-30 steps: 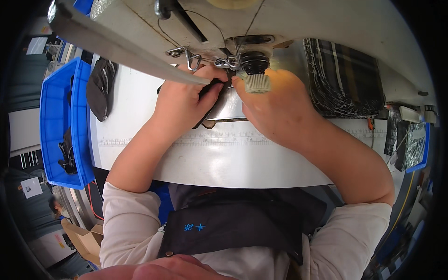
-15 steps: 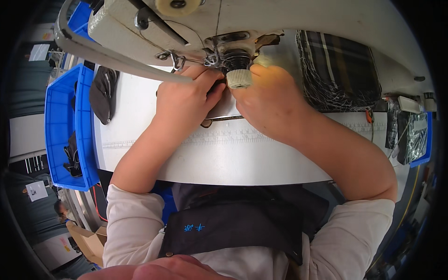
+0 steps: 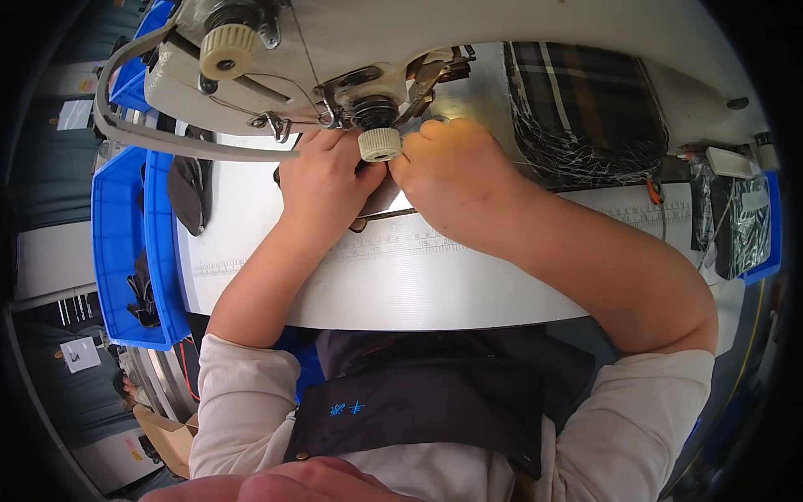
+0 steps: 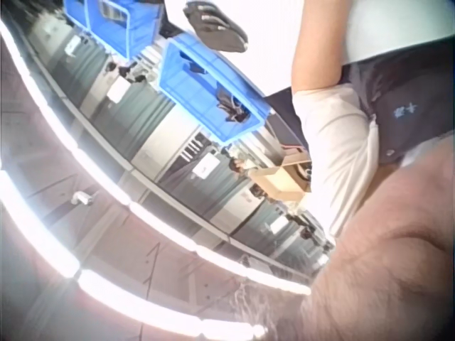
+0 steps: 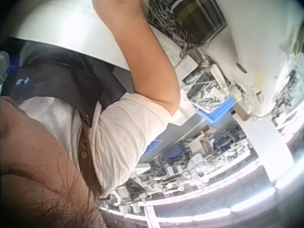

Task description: The person operates an industrial sewing machine to stitch a zipper onto a small black pouch. They guide the fabric under the needle, aligning the zipper teeth with the presser foot, and sew along the edge of the pouch.

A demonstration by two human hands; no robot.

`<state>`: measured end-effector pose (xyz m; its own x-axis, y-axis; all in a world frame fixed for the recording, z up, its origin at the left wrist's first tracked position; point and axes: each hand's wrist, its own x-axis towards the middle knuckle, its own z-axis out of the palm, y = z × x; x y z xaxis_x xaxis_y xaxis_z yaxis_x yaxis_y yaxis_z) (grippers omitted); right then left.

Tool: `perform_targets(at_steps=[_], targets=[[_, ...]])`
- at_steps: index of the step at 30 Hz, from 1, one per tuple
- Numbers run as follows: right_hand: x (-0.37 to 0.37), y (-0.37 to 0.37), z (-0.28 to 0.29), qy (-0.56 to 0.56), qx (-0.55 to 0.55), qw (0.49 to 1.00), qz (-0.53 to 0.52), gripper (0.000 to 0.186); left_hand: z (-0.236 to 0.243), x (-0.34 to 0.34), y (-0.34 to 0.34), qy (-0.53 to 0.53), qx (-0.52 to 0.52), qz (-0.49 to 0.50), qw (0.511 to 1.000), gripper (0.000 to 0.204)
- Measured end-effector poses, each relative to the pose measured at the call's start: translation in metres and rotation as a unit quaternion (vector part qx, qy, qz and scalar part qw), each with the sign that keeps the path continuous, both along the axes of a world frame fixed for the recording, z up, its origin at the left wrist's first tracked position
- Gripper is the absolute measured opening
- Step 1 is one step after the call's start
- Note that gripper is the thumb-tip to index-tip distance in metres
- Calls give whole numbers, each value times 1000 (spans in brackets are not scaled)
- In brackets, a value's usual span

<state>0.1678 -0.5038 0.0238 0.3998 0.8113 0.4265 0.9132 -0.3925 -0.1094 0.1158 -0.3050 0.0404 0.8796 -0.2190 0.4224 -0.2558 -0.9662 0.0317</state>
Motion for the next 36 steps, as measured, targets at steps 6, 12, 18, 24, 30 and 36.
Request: perform_targets(at_steps=[6,12,18,24,30,36], targets=[[-2,-1,4,11,-11,1000,-3,4,2,-2,4,22,-28,-14,999,24],[-2,-2,6,29,6,999,-23,2,13,-7,14,40,-70,-87,993,16],[1,2,11,10,-13,999,-35,7,15,-6,17,42,-85,-120,988,21],[-1,-2,11,-32,-19,999,-39,25,15,-10,14,56,-49,-117,990,22],[-3,0,13,-42,-43,997,-39,29,13,-13,12,66,-41,-103,992,29],[-1,0,15,-37,-26,999,-27,29,13,-14,3,61,-36,-75,995,28]])
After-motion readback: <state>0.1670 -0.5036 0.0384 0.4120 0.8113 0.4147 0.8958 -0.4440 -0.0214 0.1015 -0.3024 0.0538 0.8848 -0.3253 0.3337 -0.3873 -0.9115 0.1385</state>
